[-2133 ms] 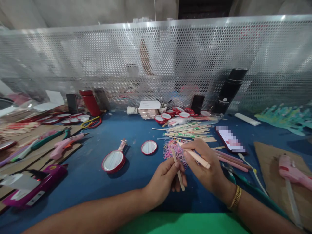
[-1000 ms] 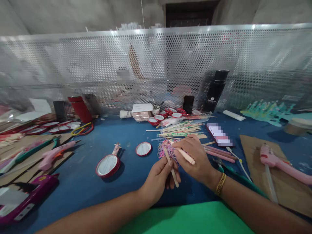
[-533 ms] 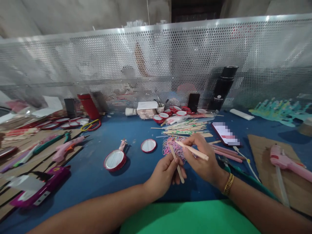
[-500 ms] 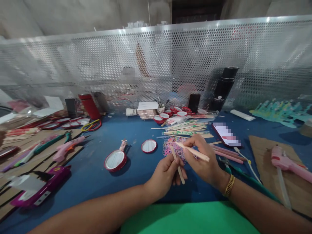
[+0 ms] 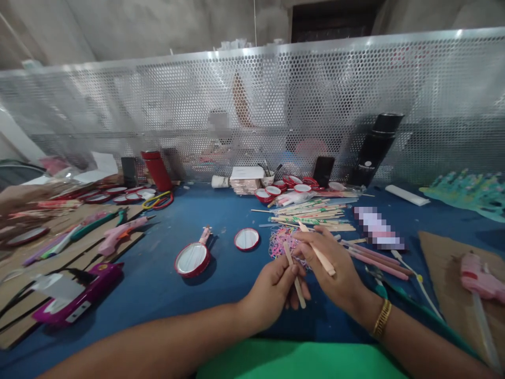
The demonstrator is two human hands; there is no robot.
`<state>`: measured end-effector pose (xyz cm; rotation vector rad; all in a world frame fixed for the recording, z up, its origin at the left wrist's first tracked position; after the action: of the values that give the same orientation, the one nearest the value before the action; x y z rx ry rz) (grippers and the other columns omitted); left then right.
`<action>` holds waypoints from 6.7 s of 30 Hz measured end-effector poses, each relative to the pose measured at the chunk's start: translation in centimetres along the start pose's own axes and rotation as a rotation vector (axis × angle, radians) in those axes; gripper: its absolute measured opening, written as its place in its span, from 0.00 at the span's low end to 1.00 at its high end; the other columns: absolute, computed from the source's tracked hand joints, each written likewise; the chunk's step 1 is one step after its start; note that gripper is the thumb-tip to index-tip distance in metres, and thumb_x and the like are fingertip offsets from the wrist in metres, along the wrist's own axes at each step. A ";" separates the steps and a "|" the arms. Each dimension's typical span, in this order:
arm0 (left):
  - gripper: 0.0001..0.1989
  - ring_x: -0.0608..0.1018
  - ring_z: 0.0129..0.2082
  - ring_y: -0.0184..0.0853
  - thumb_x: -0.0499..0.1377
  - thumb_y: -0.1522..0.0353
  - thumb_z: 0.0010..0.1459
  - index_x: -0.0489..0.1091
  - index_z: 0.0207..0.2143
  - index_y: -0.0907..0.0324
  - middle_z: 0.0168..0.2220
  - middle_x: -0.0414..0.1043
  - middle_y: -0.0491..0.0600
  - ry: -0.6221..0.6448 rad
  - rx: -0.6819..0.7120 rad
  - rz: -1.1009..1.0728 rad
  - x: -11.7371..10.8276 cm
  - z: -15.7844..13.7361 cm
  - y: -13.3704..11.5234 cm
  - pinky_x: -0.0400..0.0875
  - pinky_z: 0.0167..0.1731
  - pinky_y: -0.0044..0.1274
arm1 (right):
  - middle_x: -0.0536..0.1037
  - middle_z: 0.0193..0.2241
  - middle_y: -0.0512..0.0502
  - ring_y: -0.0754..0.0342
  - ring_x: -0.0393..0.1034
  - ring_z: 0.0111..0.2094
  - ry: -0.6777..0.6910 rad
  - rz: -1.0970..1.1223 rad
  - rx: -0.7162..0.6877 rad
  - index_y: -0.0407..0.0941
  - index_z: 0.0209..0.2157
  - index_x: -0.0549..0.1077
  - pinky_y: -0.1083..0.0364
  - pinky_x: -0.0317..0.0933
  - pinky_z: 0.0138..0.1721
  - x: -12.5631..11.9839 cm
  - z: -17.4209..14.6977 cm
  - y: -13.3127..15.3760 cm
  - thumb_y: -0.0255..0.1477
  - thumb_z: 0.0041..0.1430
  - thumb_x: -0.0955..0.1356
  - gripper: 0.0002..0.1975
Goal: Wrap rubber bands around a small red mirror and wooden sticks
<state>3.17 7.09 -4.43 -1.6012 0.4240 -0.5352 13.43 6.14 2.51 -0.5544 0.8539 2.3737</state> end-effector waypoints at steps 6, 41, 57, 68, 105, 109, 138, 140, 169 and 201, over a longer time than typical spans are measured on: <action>0.19 0.67 0.14 0.23 0.51 0.53 0.61 0.62 0.35 0.61 0.24 0.74 0.46 -0.012 -0.003 0.000 0.1 0.0 -0.3 0.56 0.14 0.16 | 0.79 0.37 0.48 0.50 0.73 0.41 -0.002 -0.010 0.010 0.50 0.47 0.69 0.42 0.55 0.56 -0.3 0.1 0.2 0.27 0.64 0.61 0.11; 0.21 0.71 0.16 0.24 0.52 0.51 0.59 0.62 0.34 0.61 0.25 0.74 0.47 0.075 -0.070 0.000 -0.1 1.5 0.3 0.59 0.14 0.15 | 0.73 0.30 0.49 0.52 0.68 0.34 -0.134 0.074 0.233 0.46 0.32 0.71 0.52 0.62 0.38 -1.9 0.1 -1.8 0.28 0.60 0.65 0.03; 0.21 0.71 0.16 0.24 0.53 0.51 0.59 0.62 0.34 0.62 0.24 0.73 0.47 0.084 -0.025 0.012 0.2 1.7 0.2 0.62 0.15 0.16 | 0.69 0.26 0.51 0.55 0.65 0.29 -0.152 0.051 0.152 0.46 0.28 0.67 0.54 0.59 0.32 -2.0 0.1 -0.7 0.26 0.56 0.67 0.04; 0.21 0.70 0.16 0.23 0.53 0.52 0.59 0.62 0.35 0.62 0.25 0.72 0.46 0.099 -0.017 0.039 0.4 1.6 -0.1 0.64 0.16 0.16 | 0.69 0.26 0.52 0.56 0.65 0.29 -0.127 0.061 0.159 0.46 0.28 0.67 0.54 0.59 0.33 -1.7 0.1 -0.6 0.28 0.57 0.66 0.05; 0.20 0.68 0.15 0.23 0.53 0.51 0.59 0.62 0.33 0.61 0.22 0.70 0.44 0.072 0.019 0.018 0.4 1.5 -0.4 0.62 0.16 0.16 | 0.69 0.24 0.52 0.54 0.66 0.28 -0.132 0.027 0.090 0.48 0.29 0.67 0.51 0.61 0.37 -1.8 0.2 -0.2 0.29 0.59 0.66 0.04; 0.21 0.69 0.16 0.23 0.53 0.51 0.59 0.61 0.34 0.61 0.23 0.71 0.45 0.066 0.008 0.018 0.4 1.5 -0.3 0.63 0.16 0.16 | 0.69 0.26 0.51 0.54 0.65 0.29 -0.159 0.017 0.133 0.47 0.28 0.67 0.53 0.60 0.34 -2.1 0.2 -0.7 0.28 0.58 0.66 0.05; 0.21 0.68 0.15 0.23 0.53 0.50 0.59 0.61 0.33 0.61 0.22 0.70 0.44 0.062 0.001 0.044 0.5 1.4 -0.6 0.63 0.16 0.16 | 0.69 0.25 0.51 0.54 0.66 0.30 -0.159 0.019 0.103 0.47 0.28 0.67 0.50 0.61 0.39 -2.3 0.4 -0.3 0.27 0.58 0.66 0.05; 0.22 0.68 0.15 0.23 0.52 0.50 0.59 0.61 0.34 0.61 0.21 0.69 0.44 0.065 0.007 0.045 0.5 1.4 -0.6 0.63 0.15 0.16 | 0.70 0.25 0.52 0.54 0.66 0.30 -0.158 0.026 0.089 0.47 0.29 0.67 0.49 0.61 0.40 -2.2 0.3 -0.3 0.27 0.58 0.66 0.04; 0.20 0.69 0.15 0.24 0.52 0.52 0.60 0.62 0.34 0.61 0.24 0.72 0.45 0.052 -0.018 -0.010 0.0 1.5 0.8 0.61 0.14 0.16 | 0.70 0.25 0.51 0.54 0.64 0.30 -0.173 0.015 0.001 0.47 0.30 0.66 0.51 0.60 0.38 -2.1 0.3 0.5 0.23 0.58 0.67 0.06; 0.17 0.70 0.15 0.25 0.53 0.55 0.59 0.62 0.33 0.61 0.22 0.72 0.47 0.070 -0.054 -0.073 0.1 1.1 0.1 0.59 0.14 0.16 | 0.76 0.32 0.48 0.51 0.70 0.34 -0.134 0.025 0.113 0.47 0.37 0.70 0.49 0.63 0.41 -2.1 0.4 0.1 0.26 0.58 0.66 0.05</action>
<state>3.88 7.94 -4.57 -1.6588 0.4368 -0.6411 14.90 5.62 4.00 -0.3372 0.9316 2.3381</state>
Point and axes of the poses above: each hand's wrist, its own z-axis towards the middle knuckle, its own x-axis out of the palm, y = z × x, the point moved 8 cm from there along z, towards the middle knuckle
